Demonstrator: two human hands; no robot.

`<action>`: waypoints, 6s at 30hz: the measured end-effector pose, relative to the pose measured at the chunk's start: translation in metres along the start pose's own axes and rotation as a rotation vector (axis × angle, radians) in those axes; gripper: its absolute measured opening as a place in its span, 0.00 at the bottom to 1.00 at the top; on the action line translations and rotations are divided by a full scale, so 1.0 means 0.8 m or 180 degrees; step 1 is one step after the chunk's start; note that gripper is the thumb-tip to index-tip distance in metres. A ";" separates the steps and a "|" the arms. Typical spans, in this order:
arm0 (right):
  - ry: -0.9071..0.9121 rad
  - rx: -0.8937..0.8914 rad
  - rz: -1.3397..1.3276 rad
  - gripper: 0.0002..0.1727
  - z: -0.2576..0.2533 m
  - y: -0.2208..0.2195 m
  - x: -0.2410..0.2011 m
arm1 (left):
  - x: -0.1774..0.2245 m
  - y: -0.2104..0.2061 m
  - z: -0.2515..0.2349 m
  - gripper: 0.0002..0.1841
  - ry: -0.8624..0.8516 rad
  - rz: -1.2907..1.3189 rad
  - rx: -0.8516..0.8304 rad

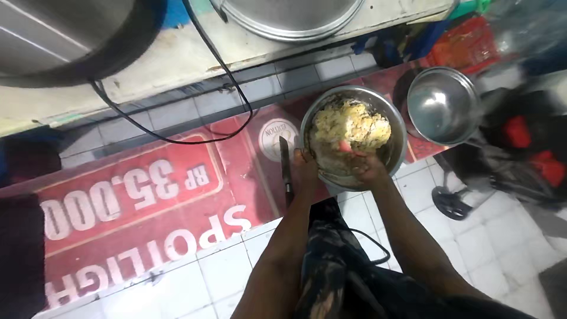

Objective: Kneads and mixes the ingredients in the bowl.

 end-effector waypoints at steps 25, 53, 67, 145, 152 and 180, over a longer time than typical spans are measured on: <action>0.0050 0.0947 0.7961 0.17 0.003 -0.183 -0.054 | 0.008 0.002 -0.020 0.21 0.0196 -0.0210 -0.0424; 0.0058 0.0461 0.8958 0.17 0.085 -0.174 -0.069 | 0.013 0.001 -0.022 0.18 0.0213 -0.0173 -0.0276; 0.0350 -0.0791 0.9107 0.13 -0.022 -0.193 -0.011 | 0.008 -0.001 -0.026 0.18 0.0071 0.0003 -0.0224; 0.0358 0.1494 0.7225 0.27 0.100 -0.077 -0.042 | 0.006 -0.003 -0.026 0.20 0.0416 -0.0446 -0.0344; 0.0549 0.2479 0.6574 0.25 0.095 -0.040 -0.109 | 0.016 -0.001 -0.025 0.22 0.0259 -0.0542 -0.0300; 0.0719 0.2749 0.5632 0.28 0.061 -0.037 -0.097 | 0.019 -0.004 -0.033 0.34 0.0013 -0.0807 -0.0333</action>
Point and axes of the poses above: each hand's wrist, its own z-axis away from the middle knuckle, its own y-axis out of the back of the hand, x = y × z, the point moved 6 cm from there along -z, towards the middle knuckle
